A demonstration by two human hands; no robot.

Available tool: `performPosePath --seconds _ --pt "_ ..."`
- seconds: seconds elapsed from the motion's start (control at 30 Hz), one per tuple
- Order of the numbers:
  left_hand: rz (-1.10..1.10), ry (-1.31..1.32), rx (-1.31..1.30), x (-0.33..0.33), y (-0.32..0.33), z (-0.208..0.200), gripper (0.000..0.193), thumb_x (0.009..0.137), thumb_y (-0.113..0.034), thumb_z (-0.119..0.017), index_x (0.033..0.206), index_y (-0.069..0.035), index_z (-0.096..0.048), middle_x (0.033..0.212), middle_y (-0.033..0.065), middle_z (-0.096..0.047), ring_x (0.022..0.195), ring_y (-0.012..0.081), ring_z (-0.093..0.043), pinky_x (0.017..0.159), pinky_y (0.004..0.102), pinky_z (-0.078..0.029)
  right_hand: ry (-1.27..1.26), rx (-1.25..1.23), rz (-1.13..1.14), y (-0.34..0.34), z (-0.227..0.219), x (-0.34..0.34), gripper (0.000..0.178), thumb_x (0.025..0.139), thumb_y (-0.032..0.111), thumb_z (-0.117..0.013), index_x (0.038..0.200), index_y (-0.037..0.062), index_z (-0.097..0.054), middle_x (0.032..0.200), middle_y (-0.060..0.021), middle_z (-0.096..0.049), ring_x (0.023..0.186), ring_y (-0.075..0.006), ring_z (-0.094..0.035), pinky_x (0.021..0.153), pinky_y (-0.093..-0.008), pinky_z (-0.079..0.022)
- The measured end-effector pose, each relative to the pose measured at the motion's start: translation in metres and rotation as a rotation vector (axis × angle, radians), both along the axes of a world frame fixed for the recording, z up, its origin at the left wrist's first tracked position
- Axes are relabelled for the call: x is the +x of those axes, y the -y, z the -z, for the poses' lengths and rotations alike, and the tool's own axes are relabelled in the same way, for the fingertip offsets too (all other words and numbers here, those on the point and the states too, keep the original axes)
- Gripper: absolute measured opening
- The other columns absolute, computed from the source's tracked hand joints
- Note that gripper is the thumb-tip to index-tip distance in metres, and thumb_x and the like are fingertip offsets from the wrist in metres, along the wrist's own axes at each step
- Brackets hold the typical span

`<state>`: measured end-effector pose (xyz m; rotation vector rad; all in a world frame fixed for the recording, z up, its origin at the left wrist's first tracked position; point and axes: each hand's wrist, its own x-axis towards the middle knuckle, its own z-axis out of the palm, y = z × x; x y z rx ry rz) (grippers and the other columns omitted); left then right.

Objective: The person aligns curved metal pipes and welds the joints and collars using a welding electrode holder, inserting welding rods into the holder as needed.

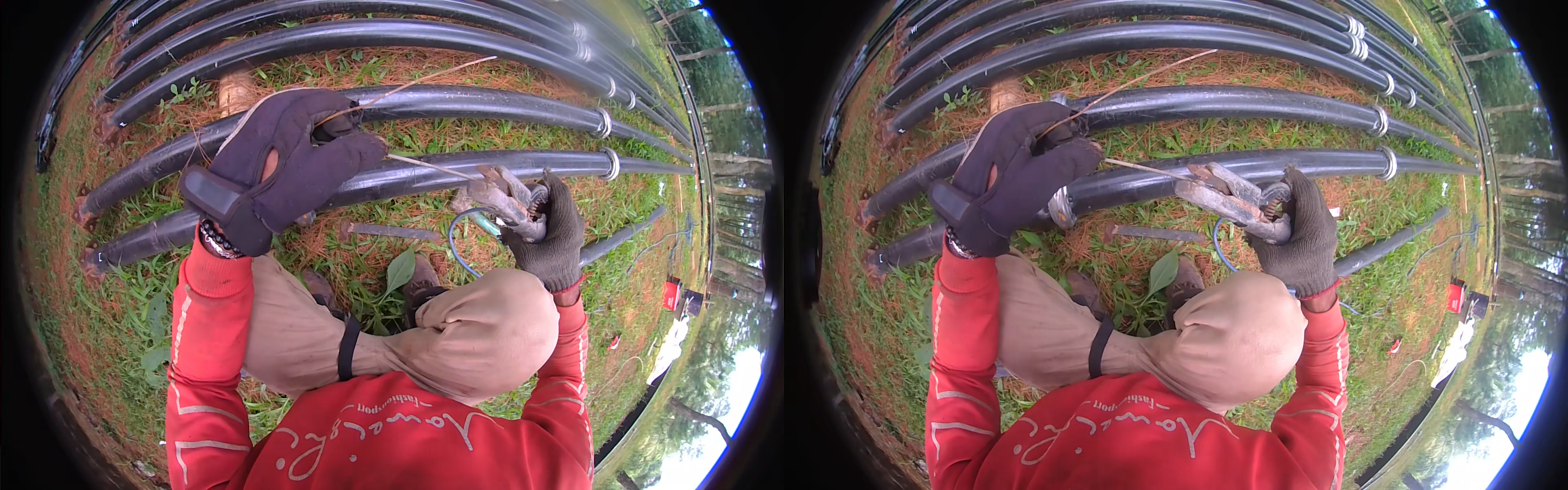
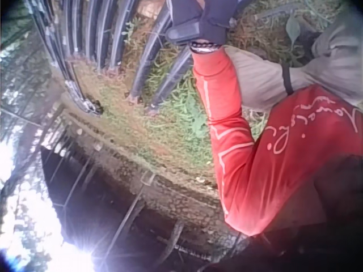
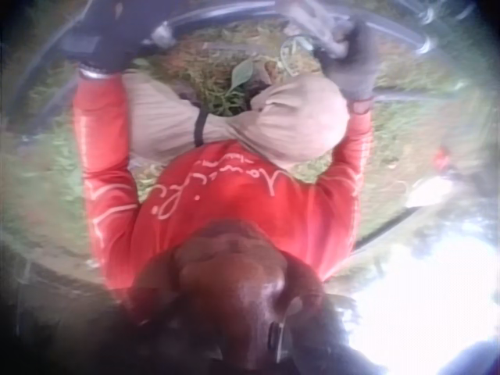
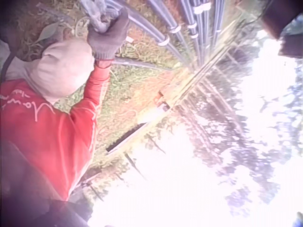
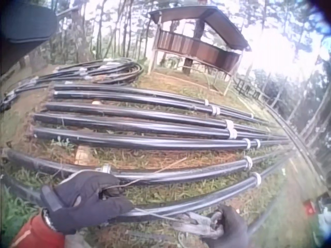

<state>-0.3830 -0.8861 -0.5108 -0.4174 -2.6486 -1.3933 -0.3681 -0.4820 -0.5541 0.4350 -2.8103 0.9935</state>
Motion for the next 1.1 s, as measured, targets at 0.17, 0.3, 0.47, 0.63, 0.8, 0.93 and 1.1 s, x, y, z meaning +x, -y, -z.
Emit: performPosePath --seconds 0.17,0.3,0.47,0.63,0.8,0.93,1.1 --pt "0.048 0.010 -0.135 -0.005 0.002 -0.003 0.047 0.098 -0.012 -0.086 0.139 0.002 -0.070 0.115 0.0101 -0.081 0.105 0.0173 -0.078 0.092 0.0350 -0.064 0.050 -0.035 -0.005 0.002 0.000 0.001 0.096 0.072 0.011 -0.097 0.158 -0.0034 -0.056 0.131 -0.0201 -0.074 0.117 -0.0318 -0.077 0.103 -0.0428 -0.061" --pt "0.055 -0.063 -0.006 0.000 0.000 -0.001 0.046 0.095 -0.013 -0.089 0.135 0.001 -0.073 0.113 0.0085 -0.079 0.107 0.0165 -0.077 0.092 0.0344 -0.063 0.035 -0.049 -0.024 -0.001 0.004 0.001 0.100 0.071 0.007 -0.097 0.161 -0.0031 -0.054 0.132 -0.0195 -0.074 0.117 -0.0299 -0.077 0.102 -0.0427 -0.062" --pt "0.006 -0.116 -0.074 -0.001 0.002 -0.005 0.047 0.095 -0.015 -0.091 0.136 0.000 -0.074 0.113 0.0079 -0.077 0.108 0.0147 -0.076 0.092 0.0322 -0.063 0.086 -0.096 -0.038 0.001 0.008 -0.001 0.106 0.068 0.001 -0.096 0.164 -0.0018 -0.052 0.135 -0.0185 -0.073 0.117 -0.0264 -0.075 0.099 -0.0405 -0.062" --pt "-0.125 -0.011 -0.071 -0.011 0.008 -0.017 0.043 0.101 -0.014 -0.085 0.140 -0.001 -0.073 0.125 0.0123 -0.077 0.109 0.0173 -0.077 0.096 0.0342 -0.064 0.164 -0.110 0.031 -0.002 0.009 0.000 0.111 0.063 -0.004 -0.092 0.166 -0.0005 -0.051 0.140 -0.0174 -0.072 0.117 -0.0243 -0.073 0.096 -0.0383 -0.062" --pt "-0.590 -0.332 -0.122 0.021 0.008 -0.098 0.046 0.104 -0.024 -0.080 0.144 -0.004 -0.072 0.117 0.0207 -0.081 0.105 0.0324 -0.080 0.094 0.0418 -0.064 0.219 -0.070 0.218 -0.010 0.002 0.008 0.105 0.064 -0.005 -0.086 0.164 -0.0010 -0.053 0.139 -0.0135 -0.071 0.122 -0.0252 -0.070 0.108 -0.0385 -0.055" --pt "-0.866 -0.339 -0.292 0.049 0.076 -0.066 0.032 0.106 -0.022 -0.078 0.133 -0.005 -0.080 0.113 0.0195 -0.083 0.097 0.0293 -0.082 0.086 0.0379 -0.066 0.251 -0.161 0.290 0.005 -0.017 0.008 0.097 0.068 -0.006 -0.079 0.162 -0.0009 -0.055 0.139 -0.0071 -0.065 0.117 -0.0186 -0.062 0.104 -0.0327 -0.050" --pt "-0.500 -0.271 -0.639 0.071 0.177 0.005 0.029 0.107 -0.019 -0.075 0.129 -0.001 -0.077 0.112 0.0164 -0.082 0.097 0.0309 -0.080 0.087 0.0431 -0.063 0.169 -0.361 0.241 0.020 -0.031 0.001 0.099 0.075 -0.012 -0.072 0.169 0.0042 -0.047 0.137 -0.0078 -0.065 0.091 -0.0143 -0.064 0.077 -0.0298 -0.056"
